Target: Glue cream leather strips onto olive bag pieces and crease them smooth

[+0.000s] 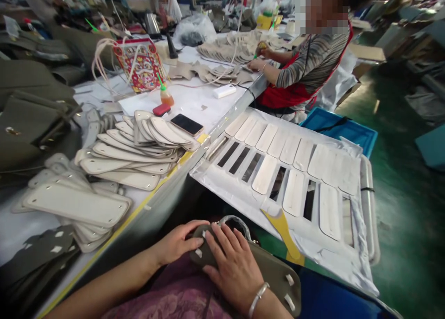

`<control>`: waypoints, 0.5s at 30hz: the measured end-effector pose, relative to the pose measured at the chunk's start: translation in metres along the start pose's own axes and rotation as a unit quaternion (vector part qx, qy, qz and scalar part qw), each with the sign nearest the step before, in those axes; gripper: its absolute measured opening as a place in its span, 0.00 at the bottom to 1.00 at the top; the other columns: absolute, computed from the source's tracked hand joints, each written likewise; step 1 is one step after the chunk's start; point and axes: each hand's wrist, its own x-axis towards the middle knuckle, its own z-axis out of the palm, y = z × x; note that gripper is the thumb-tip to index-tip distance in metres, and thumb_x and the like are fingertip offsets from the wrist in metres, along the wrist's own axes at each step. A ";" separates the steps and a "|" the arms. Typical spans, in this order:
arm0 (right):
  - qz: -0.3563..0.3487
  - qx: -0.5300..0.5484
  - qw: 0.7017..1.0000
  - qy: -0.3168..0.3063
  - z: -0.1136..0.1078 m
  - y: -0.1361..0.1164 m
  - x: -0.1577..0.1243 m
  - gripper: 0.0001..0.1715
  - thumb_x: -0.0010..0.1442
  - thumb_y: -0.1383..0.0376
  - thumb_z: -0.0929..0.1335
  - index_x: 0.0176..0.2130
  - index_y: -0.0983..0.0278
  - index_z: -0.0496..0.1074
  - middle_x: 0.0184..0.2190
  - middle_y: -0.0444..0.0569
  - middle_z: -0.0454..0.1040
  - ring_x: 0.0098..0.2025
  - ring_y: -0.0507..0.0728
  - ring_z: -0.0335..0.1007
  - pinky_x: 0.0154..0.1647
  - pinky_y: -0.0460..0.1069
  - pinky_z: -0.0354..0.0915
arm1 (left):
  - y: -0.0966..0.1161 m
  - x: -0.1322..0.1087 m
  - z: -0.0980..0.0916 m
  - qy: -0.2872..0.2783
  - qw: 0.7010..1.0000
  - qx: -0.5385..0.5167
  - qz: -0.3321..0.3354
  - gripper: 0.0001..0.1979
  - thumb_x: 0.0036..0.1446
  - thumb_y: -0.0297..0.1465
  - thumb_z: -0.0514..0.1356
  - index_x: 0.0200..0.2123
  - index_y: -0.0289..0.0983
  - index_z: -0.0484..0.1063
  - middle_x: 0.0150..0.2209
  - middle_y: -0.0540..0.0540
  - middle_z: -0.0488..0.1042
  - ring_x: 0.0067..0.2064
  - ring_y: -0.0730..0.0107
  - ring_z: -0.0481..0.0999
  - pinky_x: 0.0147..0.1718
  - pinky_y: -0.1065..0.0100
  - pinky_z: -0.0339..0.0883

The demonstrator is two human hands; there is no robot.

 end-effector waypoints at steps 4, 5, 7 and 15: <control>0.006 0.036 0.999 -0.013 -0.006 -0.001 0.003 0.37 0.57 0.53 0.64 0.61 0.58 0.51 0.62 0.49 0.52 0.61 0.63 0.49 0.57 0.60 0.50 | 0.004 0.001 -0.003 0.002 0.998 0.054 0.033 0.20 0.54 0.29 0.57 0.52 0.38 0.64 0.51 0.46 0.67 0.53 0.64 0.65 0.54 0.65 0.58; 0.011 0.058 0.998 -0.018 -0.008 0.000 0.005 0.35 0.58 0.54 0.63 0.61 0.59 0.52 0.62 0.49 0.53 0.61 0.63 0.49 0.57 0.60 0.51 | 0.005 0.001 -0.003 -0.003 0.997 0.066 0.041 0.21 0.54 0.29 0.57 0.52 0.38 0.63 0.52 0.46 0.67 0.53 0.64 0.65 0.54 0.65 0.57; 0.046 0.113 0.992 -0.037 -0.012 0.002 0.009 0.32 0.61 0.56 0.60 0.61 0.62 0.51 0.60 0.51 0.57 0.59 0.60 0.54 0.56 0.57 0.54 | 0.006 -0.001 -0.004 -0.008 0.995 0.081 0.050 0.21 0.55 0.31 0.57 0.53 0.39 0.62 0.53 0.45 0.66 0.54 0.64 0.64 0.54 0.64 0.57; 0.242 0.067 0.966 -0.056 -0.006 -0.009 0.029 0.24 0.65 0.55 0.52 0.48 0.64 0.65 0.41 0.54 0.72 0.43 0.60 0.67 0.42 0.54 0.60 | 0.000 -0.006 0.002 0.018 0.993 0.110 0.047 0.22 0.56 0.32 0.55 0.54 0.39 0.60 0.53 0.46 0.65 0.53 0.65 0.65 0.54 0.66 0.57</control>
